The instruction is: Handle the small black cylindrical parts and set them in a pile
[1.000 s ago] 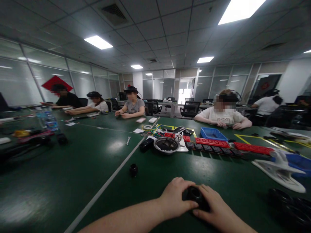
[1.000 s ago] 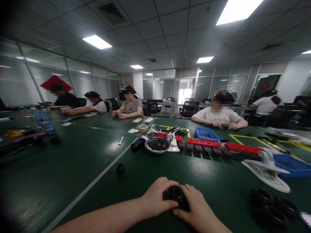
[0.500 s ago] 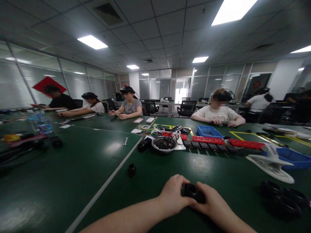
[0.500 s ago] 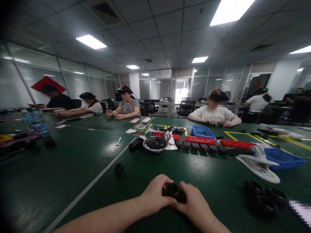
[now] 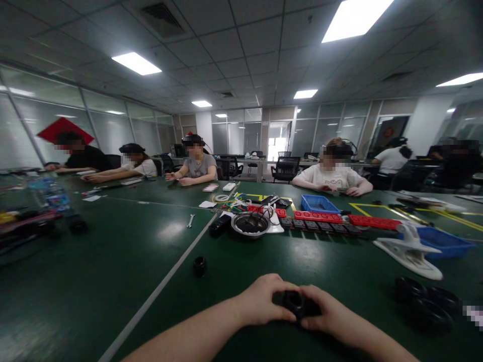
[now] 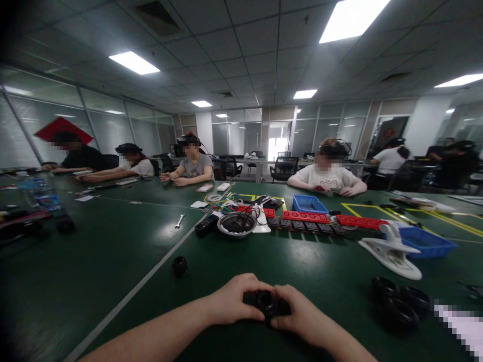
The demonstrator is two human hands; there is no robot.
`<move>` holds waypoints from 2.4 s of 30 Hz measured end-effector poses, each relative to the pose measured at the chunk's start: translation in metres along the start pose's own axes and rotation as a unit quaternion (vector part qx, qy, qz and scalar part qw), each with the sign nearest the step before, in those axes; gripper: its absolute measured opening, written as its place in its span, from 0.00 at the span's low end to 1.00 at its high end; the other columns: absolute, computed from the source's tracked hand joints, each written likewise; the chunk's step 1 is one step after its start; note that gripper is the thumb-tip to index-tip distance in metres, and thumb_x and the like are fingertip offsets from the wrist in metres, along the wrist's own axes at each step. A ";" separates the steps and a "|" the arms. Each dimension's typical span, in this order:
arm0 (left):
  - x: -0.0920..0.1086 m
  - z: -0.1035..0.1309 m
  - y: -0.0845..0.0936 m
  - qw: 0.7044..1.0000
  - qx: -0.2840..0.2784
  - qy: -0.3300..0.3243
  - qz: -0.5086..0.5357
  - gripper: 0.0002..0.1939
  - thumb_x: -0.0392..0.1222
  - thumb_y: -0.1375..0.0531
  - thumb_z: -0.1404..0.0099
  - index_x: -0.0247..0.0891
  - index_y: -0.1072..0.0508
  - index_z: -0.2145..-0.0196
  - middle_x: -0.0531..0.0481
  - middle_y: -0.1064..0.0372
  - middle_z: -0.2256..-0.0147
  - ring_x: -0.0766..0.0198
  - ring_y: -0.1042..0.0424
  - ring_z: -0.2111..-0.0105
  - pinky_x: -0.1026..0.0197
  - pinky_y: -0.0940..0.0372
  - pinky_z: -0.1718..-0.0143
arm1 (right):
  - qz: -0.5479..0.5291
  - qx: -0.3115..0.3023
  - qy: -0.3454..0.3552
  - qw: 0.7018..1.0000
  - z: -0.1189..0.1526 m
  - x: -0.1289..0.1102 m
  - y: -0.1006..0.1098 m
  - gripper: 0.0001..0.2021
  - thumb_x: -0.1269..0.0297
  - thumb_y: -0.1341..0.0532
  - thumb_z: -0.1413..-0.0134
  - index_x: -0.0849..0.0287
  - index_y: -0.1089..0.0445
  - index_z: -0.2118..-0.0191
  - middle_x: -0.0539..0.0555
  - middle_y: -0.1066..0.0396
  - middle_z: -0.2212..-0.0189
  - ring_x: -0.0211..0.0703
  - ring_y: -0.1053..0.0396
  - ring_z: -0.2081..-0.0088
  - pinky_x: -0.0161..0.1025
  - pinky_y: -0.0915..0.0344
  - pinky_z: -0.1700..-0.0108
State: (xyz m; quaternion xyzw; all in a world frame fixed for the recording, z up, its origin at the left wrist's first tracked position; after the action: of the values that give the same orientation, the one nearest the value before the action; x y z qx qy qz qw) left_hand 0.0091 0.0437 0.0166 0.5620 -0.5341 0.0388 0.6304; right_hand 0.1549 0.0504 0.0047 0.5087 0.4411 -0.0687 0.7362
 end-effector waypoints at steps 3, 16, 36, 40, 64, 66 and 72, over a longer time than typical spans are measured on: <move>-0.001 -0.001 -0.002 0.999 0.013 0.032 -0.004 0.26 0.43 0.32 0.53 0.49 0.31 0.55 0.55 0.39 0.67 0.64 0.37 0.67 0.66 0.42 0.66 | 0.053 0.048 -0.023 0.997 -0.004 -0.001 -0.005 0.13 0.67 0.35 0.67 0.60 0.35 0.69 0.51 0.33 0.68 0.45 0.35 0.65 0.37 0.41 0.65; 0.007 0.001 -0.001 0.998 0.042 0.032 -0.034 0.22 0.39 0.35 0.49 0.43 0.32 0.55 0.52 0.36 0.63 0.61 0.36 0.61 0.62 0.42 0.59 | 0.119 0.074 0.035 0.989 0.000 -0.010 -0.005 0.22 0.63 0.35 0.63 0.58 0.35 0.57 0.54 0.34 0.61 0.48 0.38 0.59 0.42 0.44 0.57; 0.010 0.005 -0.001 0.996 0.077 0.040 -0.020 0.22 0.37 0.36 0.51 0.42 0.32 0.57 0.50 0.38 0.59 0.59 0.40 0.56 0.60 0.45 0.53 | 0.154 0.093 0.047 0.983 0.002 -0.014 -0.007 0.22 0.58 0.34 0.64 0.57 0.33 0.59 0.54 0.34 0.63 0.48 0.38 0.61 0.41 0.44 0.59; 0.006 0.004 0.004 1.000 0.019 0.011 0.007 0.24 0.38 0.34 0.51 0.46 0.32 0.55 0.51 0.41 0.58 0.59 0.41 0.55 0.59 0.46 0.51 | 0.061 0.012 0.064 0.996 0.002 -0.009 -0.001 0.15 0.63 0.34 0.62 0.58 0.31 0.63 0.51 0.34 0.66 0.45 0.38 0.62 0.38 0.43 0.60; 0.011 0.004 -0.004 0.998 0.018 0.060 -0.018 0.23 0.38 0.36 0.50 0.45 0.32 0.55 0.54 0.39 0.65 0.63 0.37 0.64 0.64 0.42 0.63 | 0.104 0.050 0.018 0.993 0.000 -0.003 -0.004 0.14 0.64 0.34 0.65 0.60 0.31 0.66 0.50 0.33 0.69 0.43 0.37 0.66 0.35 0.44 0.66; 0.009 0.005 -0.006 0.996 0.045 0.079 -0.024 0.22 0.39 0.36 0.51 0.45 0.32 0.56 0.53 0.38 0.65 0.62 0.37 0.63 0.63 0.42 0.62 | 0.146 0.095 -0.008 0.985 0.000 -0.004 -0.007 0.13 0.62 0.35 0.64 0.61 0.32 0.68 0.51 0.33 0.70 0.43 0.37 0.68 0.35 0.45 0.68; 0.011 0.008 -0.010 0.979 0.130 0.133 -0.087 0.22 0.41 0.35 0.51 0.44 0.31 0.57 0.51 0.36 0.63 0.58 0.37 0.61 0.58 0.43 0.58 | 0.284 0.192 -0.030 0.939 0.003 -0.018 -0.018 0.10 0.63 0.39 0.60 0.61 0.34 0.68 0.55 0.31 0.69 0.49 0.36 0.65 0.42 0.47 0.62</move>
State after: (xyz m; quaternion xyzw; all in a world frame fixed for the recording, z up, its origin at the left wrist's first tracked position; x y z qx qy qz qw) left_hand 0.0157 0.0279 0.0160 0.6736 -0.3845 0.1275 0.6181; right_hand 0.1362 0.0339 0.0056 0.7421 0.2344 0.0447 0.6263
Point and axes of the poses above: each hand's wrist, its own z-axis away from the middle knuckle, its own y-axis out of the back of the hand, x = y × z, the point moved 5 cm from there along -z, towards the middle knuckle
